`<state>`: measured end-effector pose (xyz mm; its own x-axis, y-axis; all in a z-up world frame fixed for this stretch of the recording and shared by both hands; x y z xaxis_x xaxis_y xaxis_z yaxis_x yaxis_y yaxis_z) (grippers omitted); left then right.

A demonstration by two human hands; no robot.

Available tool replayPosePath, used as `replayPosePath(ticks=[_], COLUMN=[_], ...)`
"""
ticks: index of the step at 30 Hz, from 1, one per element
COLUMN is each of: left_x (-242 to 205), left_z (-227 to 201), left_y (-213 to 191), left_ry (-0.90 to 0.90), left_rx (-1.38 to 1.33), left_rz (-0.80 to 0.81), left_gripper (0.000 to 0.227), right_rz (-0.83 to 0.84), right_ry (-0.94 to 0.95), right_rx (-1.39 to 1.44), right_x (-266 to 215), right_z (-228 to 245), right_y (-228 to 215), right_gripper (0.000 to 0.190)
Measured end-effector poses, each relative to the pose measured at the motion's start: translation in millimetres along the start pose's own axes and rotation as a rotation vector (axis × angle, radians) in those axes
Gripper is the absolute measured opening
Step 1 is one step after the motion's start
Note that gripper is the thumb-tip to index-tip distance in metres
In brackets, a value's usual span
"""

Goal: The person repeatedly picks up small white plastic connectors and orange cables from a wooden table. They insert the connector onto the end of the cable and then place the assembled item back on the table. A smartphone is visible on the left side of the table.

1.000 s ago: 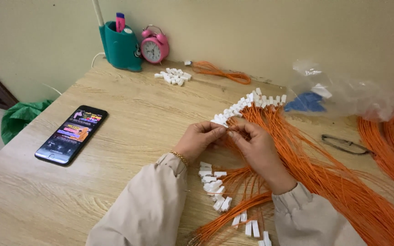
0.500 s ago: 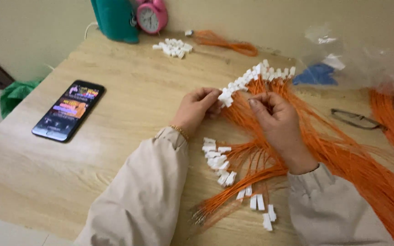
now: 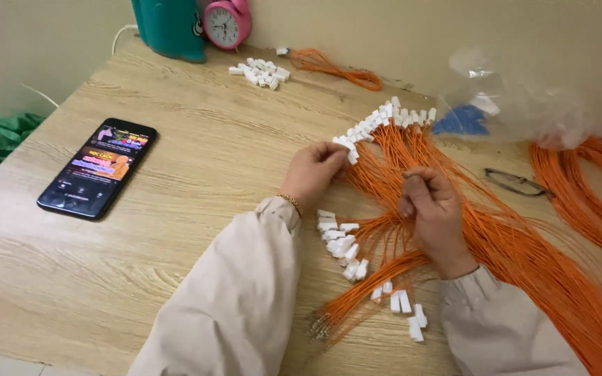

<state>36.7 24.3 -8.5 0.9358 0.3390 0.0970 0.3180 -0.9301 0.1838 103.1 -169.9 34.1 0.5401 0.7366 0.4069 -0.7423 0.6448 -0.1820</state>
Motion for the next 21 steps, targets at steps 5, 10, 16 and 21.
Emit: replayPosePath(ticks=[5,10,16,21], left_x=[-19,-25,-29,-30], left_z=[-11,-24,-13,-20], left_y=[-8,-18,-5,-8], left_ry=[-0.096,-0.037,0.061,0.051], left_rx=[0.451,0.903,1.084,1.039], left_rz=[0.143,0.349,0.625,0.650], left_gripper=[0.027,0.027,0.031,0.030], right_rz=[-0.065,-0.106,-0.132,-0.116], right_ry=[0.090,0.093,0.069,0.057], right_rx=[0.189,0.276,0.298,0.346], right_x=[-5,-7,-19,-19], right_z=[-14,-26,-39,-36], right_y=[-25,-53,-81,-77], right_gripper=[0.012,0.015,0.014,0.017])
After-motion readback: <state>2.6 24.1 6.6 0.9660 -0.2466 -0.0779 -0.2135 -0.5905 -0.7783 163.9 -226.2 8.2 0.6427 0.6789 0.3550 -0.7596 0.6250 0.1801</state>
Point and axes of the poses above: each hand's wrist, its own x-axis towards the middle knuckle, its own y-axis out of the palm, z = x × y, the point moved 4 cm from there along x, towards the middle knuckle, and after that the axes turned 14 degrees about z, right-handed, at the moved point
